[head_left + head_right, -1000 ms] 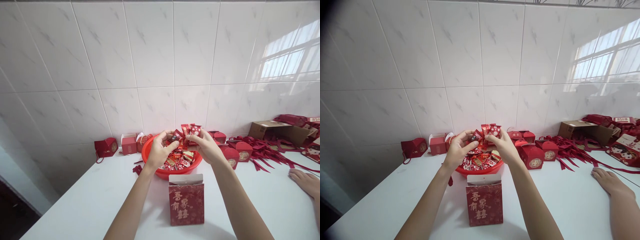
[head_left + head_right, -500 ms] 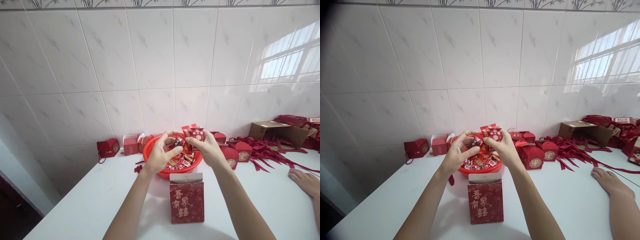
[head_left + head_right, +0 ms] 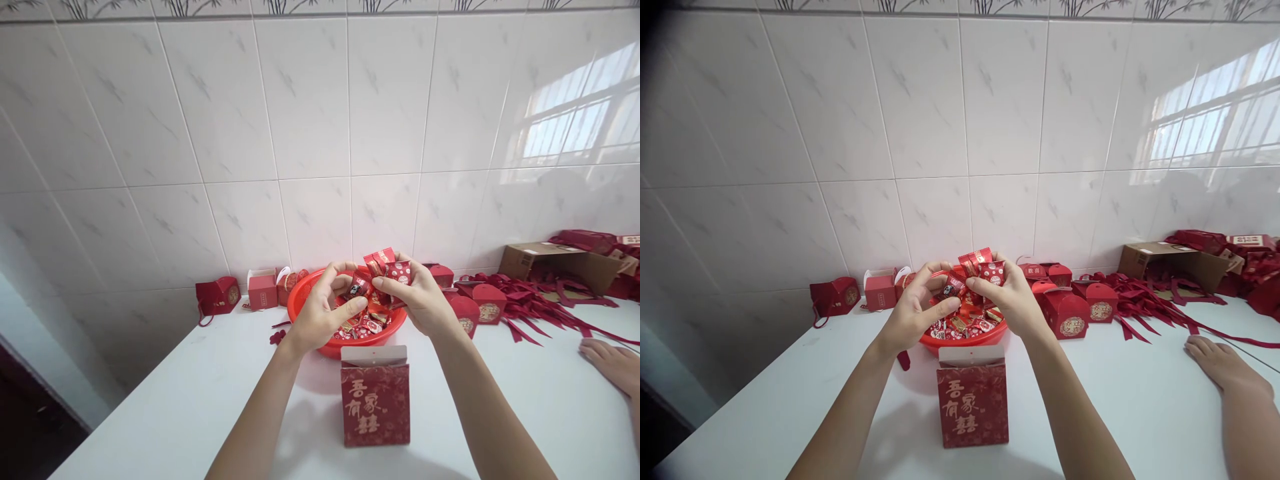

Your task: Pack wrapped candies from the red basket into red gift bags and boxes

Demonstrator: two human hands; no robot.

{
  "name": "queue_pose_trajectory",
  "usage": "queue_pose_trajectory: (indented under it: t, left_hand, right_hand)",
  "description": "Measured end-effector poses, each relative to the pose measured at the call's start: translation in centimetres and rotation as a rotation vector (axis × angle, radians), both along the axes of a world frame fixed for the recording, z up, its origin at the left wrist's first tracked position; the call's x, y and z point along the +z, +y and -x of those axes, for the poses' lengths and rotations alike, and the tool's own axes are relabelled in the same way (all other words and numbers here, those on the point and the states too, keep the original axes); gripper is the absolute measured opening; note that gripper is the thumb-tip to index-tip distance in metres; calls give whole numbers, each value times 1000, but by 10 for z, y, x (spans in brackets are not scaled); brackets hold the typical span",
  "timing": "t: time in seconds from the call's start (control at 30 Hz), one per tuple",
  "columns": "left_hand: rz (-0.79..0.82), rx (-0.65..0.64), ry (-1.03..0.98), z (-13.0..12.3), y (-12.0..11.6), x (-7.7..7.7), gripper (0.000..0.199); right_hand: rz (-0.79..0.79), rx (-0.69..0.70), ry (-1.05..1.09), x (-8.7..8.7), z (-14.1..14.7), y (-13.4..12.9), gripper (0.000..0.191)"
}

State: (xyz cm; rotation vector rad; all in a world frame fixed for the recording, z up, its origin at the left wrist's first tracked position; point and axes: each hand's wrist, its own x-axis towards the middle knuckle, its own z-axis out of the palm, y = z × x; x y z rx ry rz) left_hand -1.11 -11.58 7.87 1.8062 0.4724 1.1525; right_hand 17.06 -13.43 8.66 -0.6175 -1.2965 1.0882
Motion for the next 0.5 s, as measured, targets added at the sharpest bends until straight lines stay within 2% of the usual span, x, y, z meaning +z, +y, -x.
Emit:
queue_pose_trajectory:
  t: [0.2,0.5]
  left_hand:
    - [0,39,21,0,0,-2,44]
    - [-17,7,-3,0,0,-3,50]
  right_hand:
    - [-11,22,-44,1,-2,-3,30]
    - [-23,-20,-29,2,-4,-6,30]
